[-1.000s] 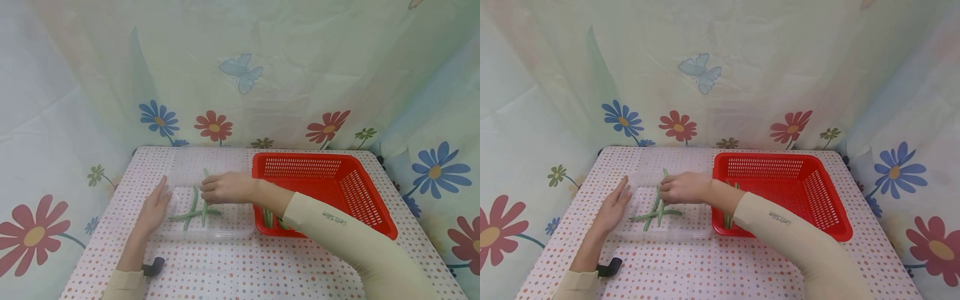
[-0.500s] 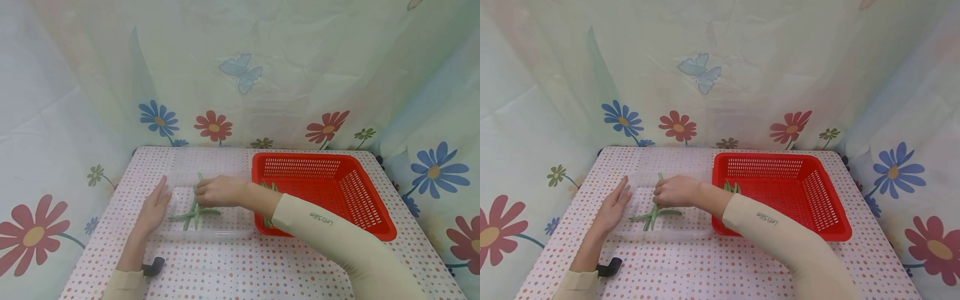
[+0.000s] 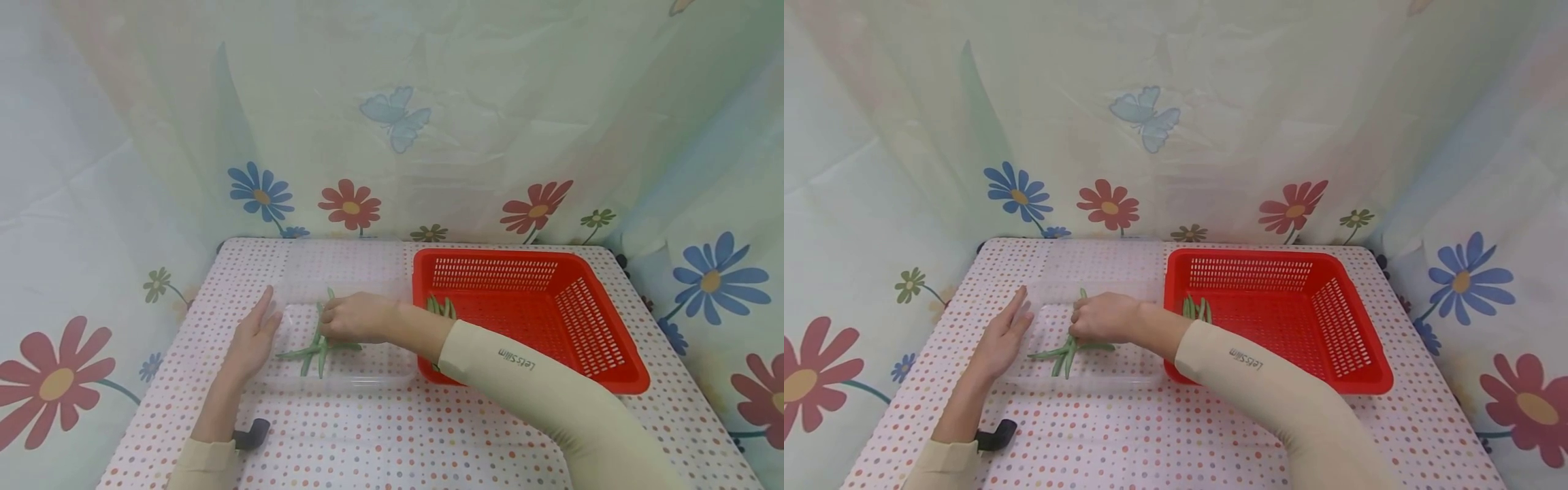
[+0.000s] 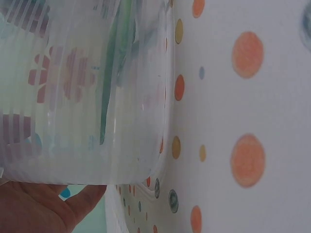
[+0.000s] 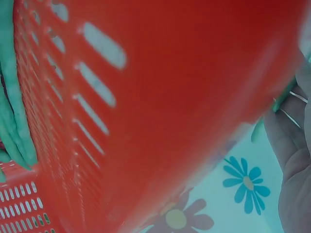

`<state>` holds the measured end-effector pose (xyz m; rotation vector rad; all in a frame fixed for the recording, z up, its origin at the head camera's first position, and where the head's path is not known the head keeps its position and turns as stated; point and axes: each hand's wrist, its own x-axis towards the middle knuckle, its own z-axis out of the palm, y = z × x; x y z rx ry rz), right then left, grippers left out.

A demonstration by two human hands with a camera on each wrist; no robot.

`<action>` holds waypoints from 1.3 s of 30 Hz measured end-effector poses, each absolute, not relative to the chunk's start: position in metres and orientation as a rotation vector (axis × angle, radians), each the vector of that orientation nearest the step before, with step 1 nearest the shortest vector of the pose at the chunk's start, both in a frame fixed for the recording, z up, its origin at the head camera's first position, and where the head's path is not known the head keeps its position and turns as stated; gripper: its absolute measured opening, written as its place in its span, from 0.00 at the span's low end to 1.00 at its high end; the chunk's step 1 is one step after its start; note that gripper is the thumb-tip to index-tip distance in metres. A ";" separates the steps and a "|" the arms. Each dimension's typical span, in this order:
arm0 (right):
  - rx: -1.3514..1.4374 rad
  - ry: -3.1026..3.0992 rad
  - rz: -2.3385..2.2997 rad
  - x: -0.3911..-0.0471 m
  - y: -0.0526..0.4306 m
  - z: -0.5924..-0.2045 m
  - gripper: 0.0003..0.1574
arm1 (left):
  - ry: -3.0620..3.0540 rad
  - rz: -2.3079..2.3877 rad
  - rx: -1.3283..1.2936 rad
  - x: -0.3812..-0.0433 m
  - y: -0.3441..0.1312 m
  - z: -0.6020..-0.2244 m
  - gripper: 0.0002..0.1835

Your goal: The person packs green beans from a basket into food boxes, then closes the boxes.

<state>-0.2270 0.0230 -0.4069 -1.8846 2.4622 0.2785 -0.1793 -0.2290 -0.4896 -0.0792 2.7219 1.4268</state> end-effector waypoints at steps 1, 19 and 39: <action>-1.886 2.466 0.285 -0.227 0.023 -0.407 0.14 | 2.724 1.425 -0.078 -0.180 -0.229 -0.489 0.33; -1.881 2.440 0.222 -0.225 0.021 -0.405 0.22 | 2.720 1.427 -0.054 -0.179 -0.230 -0.487 0.33; -1.878 2.511 0.179 -0.228 0.039 -0.401 0.44 | 2.723 1.401 -0.066 -0.179 -0.229 -0.487 0.35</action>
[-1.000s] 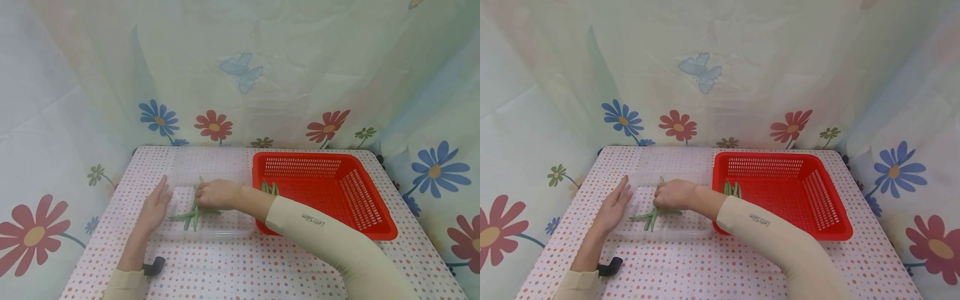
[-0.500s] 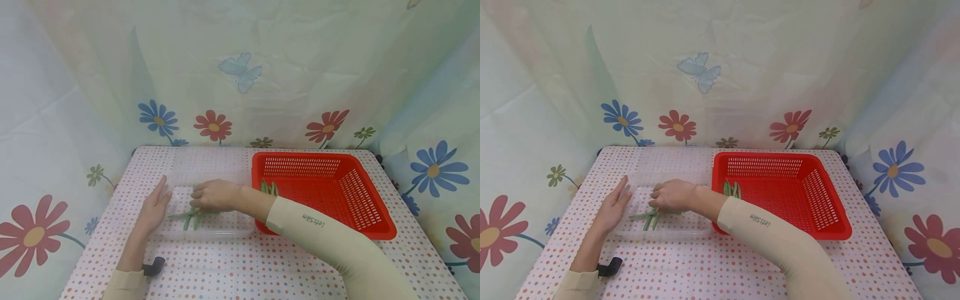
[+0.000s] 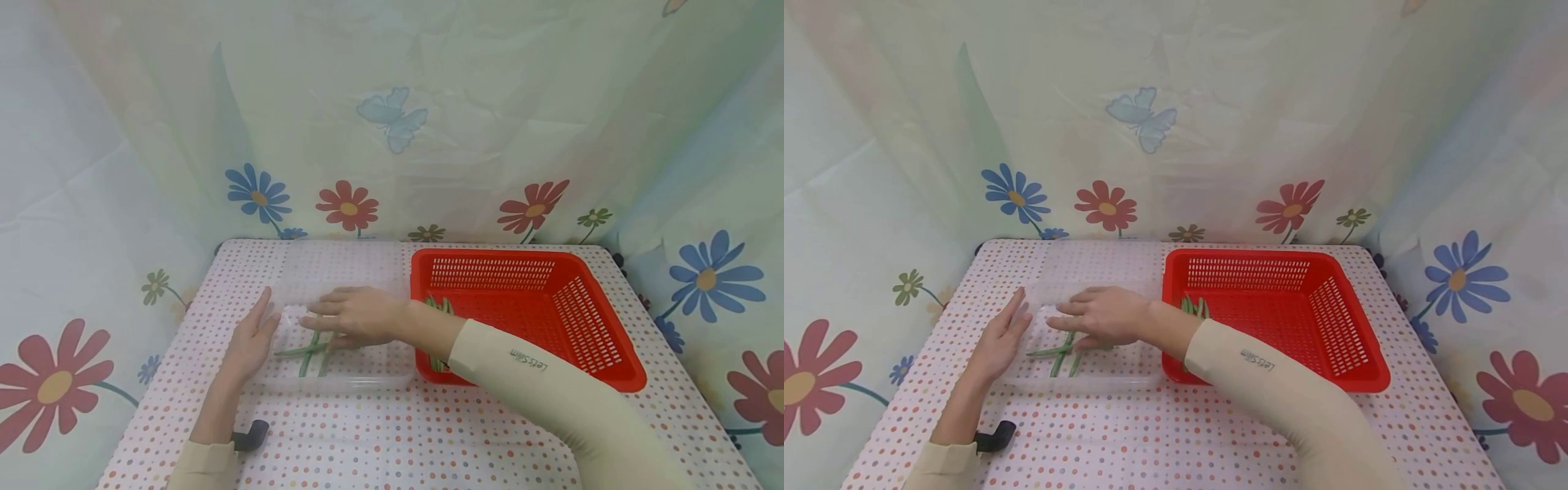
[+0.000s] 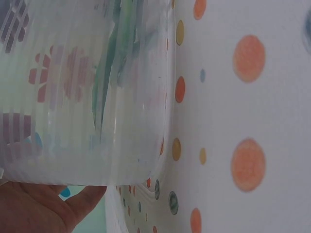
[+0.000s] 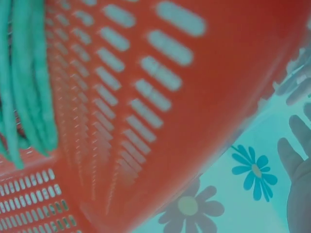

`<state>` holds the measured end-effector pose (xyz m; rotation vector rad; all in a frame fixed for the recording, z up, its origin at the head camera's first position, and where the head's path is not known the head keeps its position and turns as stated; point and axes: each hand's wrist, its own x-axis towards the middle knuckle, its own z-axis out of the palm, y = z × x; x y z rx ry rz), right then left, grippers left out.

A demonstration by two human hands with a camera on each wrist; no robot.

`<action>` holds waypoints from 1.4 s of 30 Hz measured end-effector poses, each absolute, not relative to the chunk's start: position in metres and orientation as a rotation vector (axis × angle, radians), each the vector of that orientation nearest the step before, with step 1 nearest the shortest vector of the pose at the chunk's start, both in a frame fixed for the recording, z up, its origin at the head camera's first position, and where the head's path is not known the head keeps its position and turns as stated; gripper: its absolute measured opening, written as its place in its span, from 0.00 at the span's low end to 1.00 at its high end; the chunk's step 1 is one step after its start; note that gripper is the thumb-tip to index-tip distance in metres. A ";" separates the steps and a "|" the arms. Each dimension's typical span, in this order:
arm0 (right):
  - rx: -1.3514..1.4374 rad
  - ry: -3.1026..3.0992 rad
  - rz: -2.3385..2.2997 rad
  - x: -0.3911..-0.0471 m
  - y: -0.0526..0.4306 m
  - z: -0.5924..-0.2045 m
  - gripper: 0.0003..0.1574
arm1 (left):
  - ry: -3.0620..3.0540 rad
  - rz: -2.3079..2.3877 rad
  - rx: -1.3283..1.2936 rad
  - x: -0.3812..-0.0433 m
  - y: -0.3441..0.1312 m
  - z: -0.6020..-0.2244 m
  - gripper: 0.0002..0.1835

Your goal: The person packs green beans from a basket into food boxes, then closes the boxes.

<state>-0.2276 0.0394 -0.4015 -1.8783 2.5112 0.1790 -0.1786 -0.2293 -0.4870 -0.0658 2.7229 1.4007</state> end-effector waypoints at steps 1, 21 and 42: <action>-1.872 2.514 0.170 -0.228 0.042 -0.402 0.46 | 2.724 1.402 -0.063 -0.179 -0.229 -0.487 0.35; -1.726 2.648 0.201 -0.246 0.119 -0.413 0.51 | 2.721 1.405 -0.081 -0.178 -0.229 -0.486 0.34; -1.644 2.745 0.146 -0.255 0.189 -0.426 0.54 | 2.724 1.402 -0.090 -0.179 -0.228 -0.489 0.34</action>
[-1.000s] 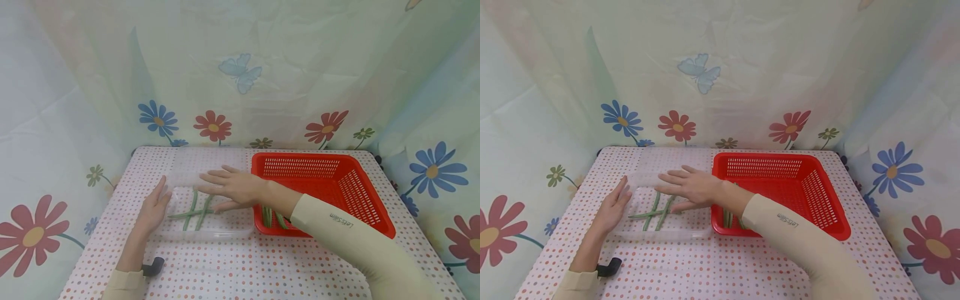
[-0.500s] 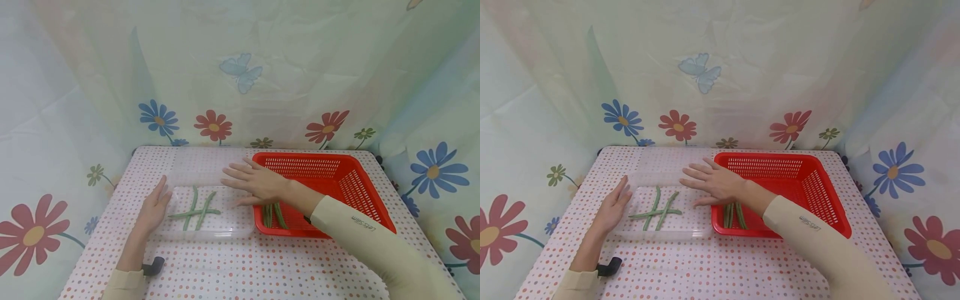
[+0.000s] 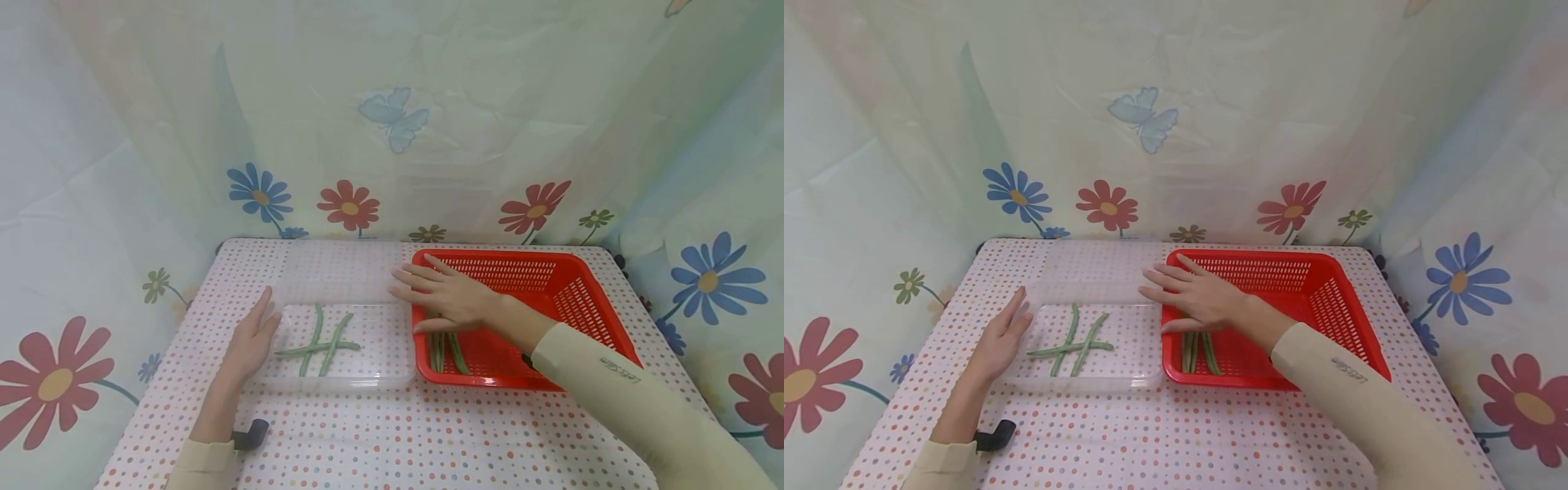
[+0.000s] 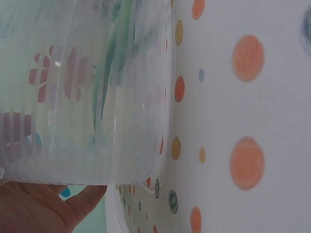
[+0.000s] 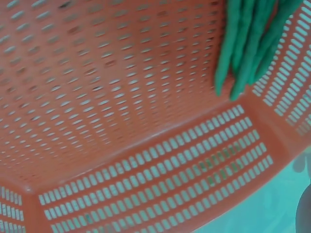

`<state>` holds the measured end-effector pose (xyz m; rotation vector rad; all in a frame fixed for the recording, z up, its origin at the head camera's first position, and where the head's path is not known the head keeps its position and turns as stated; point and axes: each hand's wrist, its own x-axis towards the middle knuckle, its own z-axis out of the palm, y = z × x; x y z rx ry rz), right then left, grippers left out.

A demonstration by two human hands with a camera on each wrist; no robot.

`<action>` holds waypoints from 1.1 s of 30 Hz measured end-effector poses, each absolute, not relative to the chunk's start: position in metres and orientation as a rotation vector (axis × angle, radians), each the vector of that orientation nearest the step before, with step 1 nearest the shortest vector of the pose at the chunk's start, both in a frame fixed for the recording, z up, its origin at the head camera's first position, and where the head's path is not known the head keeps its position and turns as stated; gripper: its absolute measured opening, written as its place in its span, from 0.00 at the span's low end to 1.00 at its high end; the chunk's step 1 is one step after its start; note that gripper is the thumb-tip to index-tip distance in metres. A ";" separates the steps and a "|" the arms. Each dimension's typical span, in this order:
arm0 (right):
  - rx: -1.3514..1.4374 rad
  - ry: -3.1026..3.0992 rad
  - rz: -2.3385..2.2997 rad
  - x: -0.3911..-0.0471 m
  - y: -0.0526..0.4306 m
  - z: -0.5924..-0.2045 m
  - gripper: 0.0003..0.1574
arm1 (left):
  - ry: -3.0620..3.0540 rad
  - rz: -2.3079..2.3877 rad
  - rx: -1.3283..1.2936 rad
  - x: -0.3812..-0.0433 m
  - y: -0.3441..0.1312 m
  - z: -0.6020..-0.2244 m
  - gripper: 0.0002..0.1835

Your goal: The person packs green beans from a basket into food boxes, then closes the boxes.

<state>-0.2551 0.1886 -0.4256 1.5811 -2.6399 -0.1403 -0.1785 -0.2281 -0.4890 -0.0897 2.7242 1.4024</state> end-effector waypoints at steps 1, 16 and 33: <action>1.575 -2.638 -0.149 -0.255 0.191 -0.426 0.55 | 2.726 1.402 -0.090 -0.178 -0.228 -0.489 0.34; 1.542 -2.623 -0.093 -0.254 0.221 -0.427 0.53 | 2.724 1.400 -0.076 -0.178 -0.229 -0.486 0.34; 1.645 -2.686 -0.208 -0.253 0.254 -0.438 0.57 | 2.723 1.395 -0.075 -0.178 -0.229 -0.486 0.34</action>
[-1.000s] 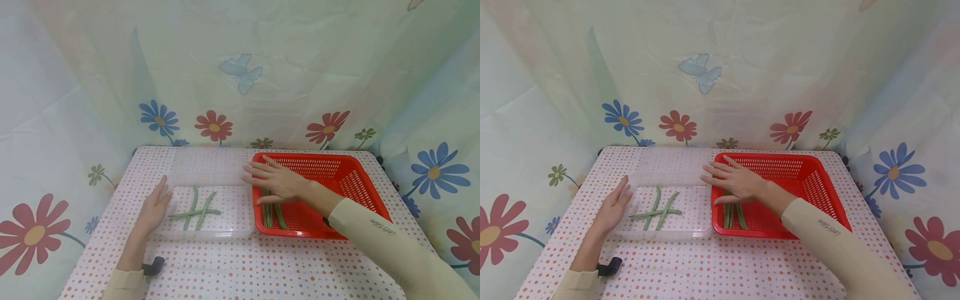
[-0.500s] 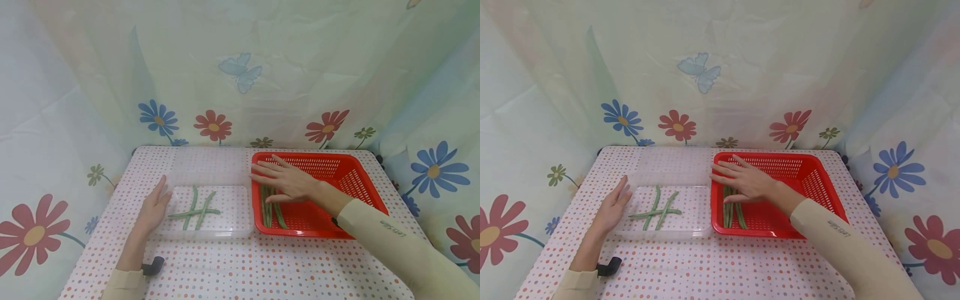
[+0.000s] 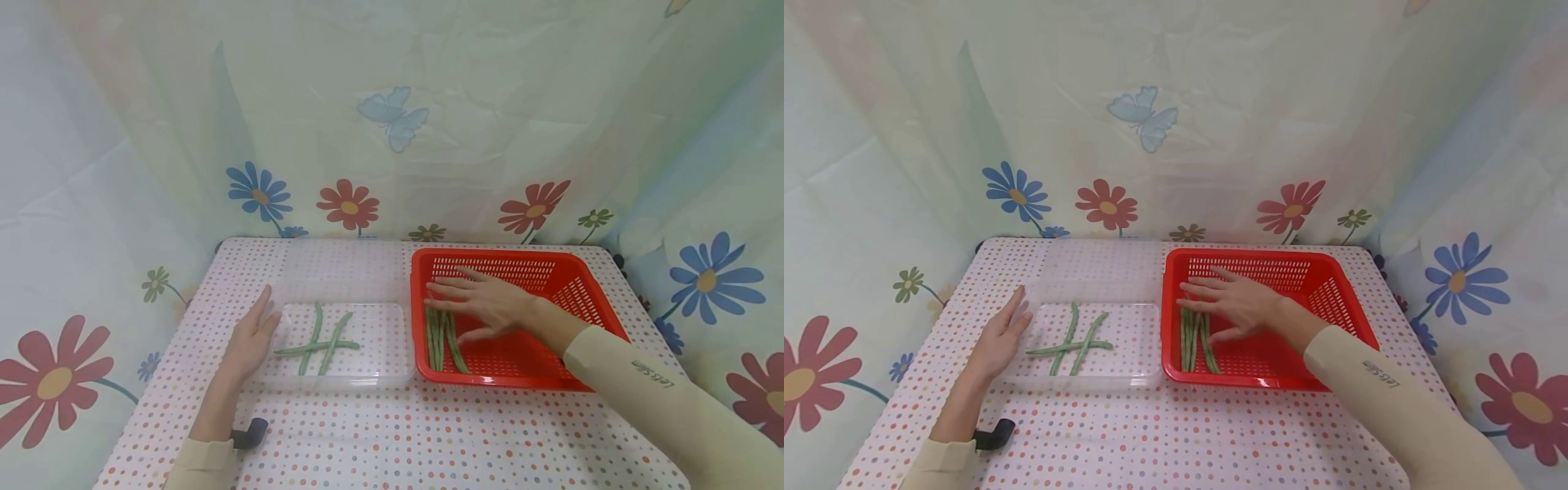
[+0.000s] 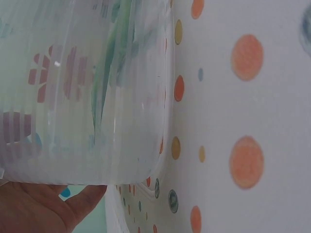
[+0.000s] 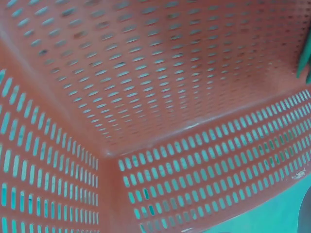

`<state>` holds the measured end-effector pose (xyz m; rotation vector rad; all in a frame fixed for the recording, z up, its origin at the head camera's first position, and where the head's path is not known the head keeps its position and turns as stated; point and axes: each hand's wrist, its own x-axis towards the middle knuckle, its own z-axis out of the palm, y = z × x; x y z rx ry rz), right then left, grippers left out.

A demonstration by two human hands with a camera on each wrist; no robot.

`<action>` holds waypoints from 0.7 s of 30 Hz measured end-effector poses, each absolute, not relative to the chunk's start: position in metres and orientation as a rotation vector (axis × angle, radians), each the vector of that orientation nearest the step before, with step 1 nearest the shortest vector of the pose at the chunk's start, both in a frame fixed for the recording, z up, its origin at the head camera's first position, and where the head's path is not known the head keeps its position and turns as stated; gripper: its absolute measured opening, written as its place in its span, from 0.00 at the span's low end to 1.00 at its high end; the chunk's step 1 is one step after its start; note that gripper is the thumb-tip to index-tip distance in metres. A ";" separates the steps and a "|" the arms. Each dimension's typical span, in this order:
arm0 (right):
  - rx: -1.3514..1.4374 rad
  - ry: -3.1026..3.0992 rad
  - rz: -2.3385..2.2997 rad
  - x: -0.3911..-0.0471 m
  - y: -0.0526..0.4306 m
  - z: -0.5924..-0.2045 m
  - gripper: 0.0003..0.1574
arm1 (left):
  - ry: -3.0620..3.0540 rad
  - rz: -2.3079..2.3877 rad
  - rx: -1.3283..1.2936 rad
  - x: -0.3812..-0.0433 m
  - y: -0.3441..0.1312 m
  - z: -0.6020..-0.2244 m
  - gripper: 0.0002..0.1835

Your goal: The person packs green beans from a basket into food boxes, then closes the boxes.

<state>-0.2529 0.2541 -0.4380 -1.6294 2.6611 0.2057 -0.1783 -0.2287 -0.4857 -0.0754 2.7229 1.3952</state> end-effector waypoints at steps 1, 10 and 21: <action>-1.644 2.643 0.215 -0.253 0.255 -0.439 0.55 | 2.722 1.398 -0.075 -0.178 -0.229 -0.486 0.34; -1.620 2.461 0.227 -0.250 0.251 -0.448 0.44 | 2.731 1.398 -0.083 -0.179 -0.229 -0.487 0.34; -1.537 2.431 0.175 -0.251 0.249 -0.456 0.43 | 2.735 1.406 -0.088 -0.179 -0.229 -0.489 0.33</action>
